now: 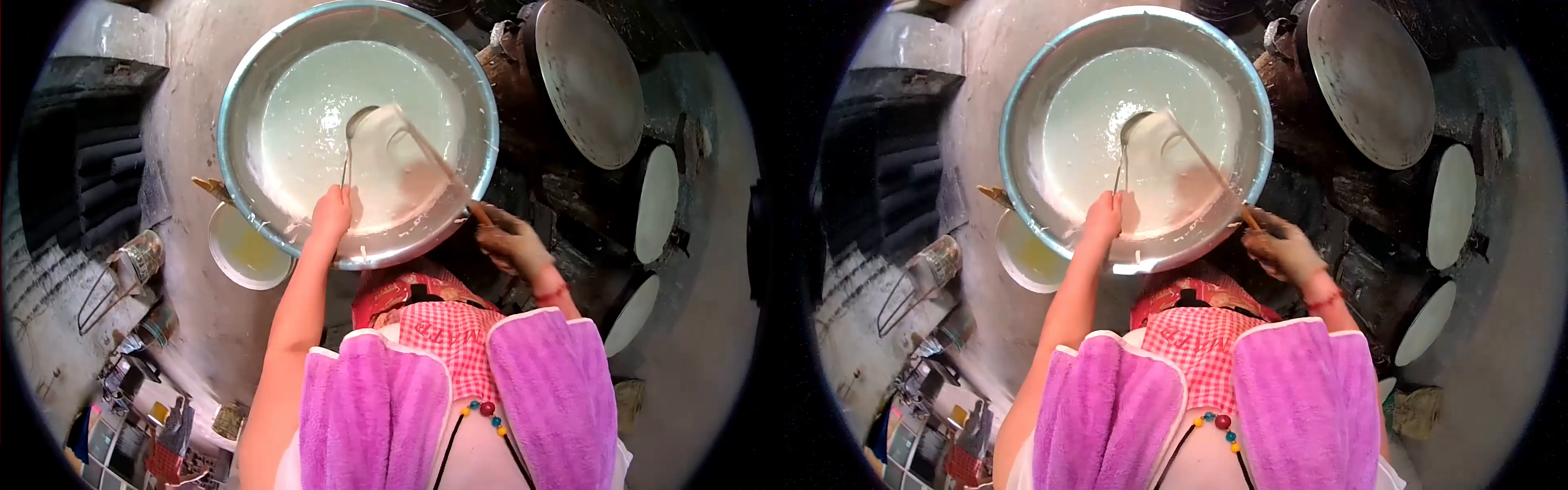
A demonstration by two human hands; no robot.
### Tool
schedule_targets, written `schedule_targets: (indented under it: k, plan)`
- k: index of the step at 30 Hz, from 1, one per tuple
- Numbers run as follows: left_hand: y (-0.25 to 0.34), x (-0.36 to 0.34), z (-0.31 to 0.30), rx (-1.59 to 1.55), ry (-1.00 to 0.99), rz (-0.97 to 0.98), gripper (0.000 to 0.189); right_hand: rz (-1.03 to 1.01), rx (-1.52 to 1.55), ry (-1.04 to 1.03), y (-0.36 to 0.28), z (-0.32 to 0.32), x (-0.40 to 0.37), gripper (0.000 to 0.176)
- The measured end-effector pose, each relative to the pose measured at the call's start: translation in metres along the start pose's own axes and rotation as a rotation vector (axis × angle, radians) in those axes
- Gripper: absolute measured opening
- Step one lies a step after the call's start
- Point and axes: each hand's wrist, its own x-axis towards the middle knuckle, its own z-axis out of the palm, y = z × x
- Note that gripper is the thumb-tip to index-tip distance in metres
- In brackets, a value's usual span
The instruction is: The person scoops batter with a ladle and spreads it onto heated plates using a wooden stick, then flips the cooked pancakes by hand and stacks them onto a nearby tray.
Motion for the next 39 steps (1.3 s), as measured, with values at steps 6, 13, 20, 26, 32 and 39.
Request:
schedule_targets:
  k: [6,13,20,26,32,39]
  plan:
    - [0.021,-0.002,0.017,-0.495,-0.139,-0.216,0.033,-0.142,-0.159,-0.019,-0.003,0.002,0.015,0.05]
    - [0.129,-0.115,0.034,-1.593,-0.274,-0.279,0.024,-0.647,-1.327,0.105,0.021,-0.059,-0.017,0.038]
    - [0.252,-0.25,-0.067,-1.81,-0.134,0.462,0.021,-1.322,-1.145,0.024,-0.052,-0.037,-0.098,0.046]
    - [0.291,-0.314,-0.178,-1.647,-0.281,0.926,0.03,-1.026,-0.179,-0.571,-0.134,0.012,-0.162,0.048]
    - [0.239,-0.299,-0.163,-1.639,-0.387,0.533,0.036,-0.349,0.406,-1.232,-0.115,0.006,-0.069,0.061]
    - [0.156,-0.246,-0.113,-2.365,-0.776,-0.143,0.049,-0.082,0.253,-0.698,0.005,-0.109,-0.01,0.068]
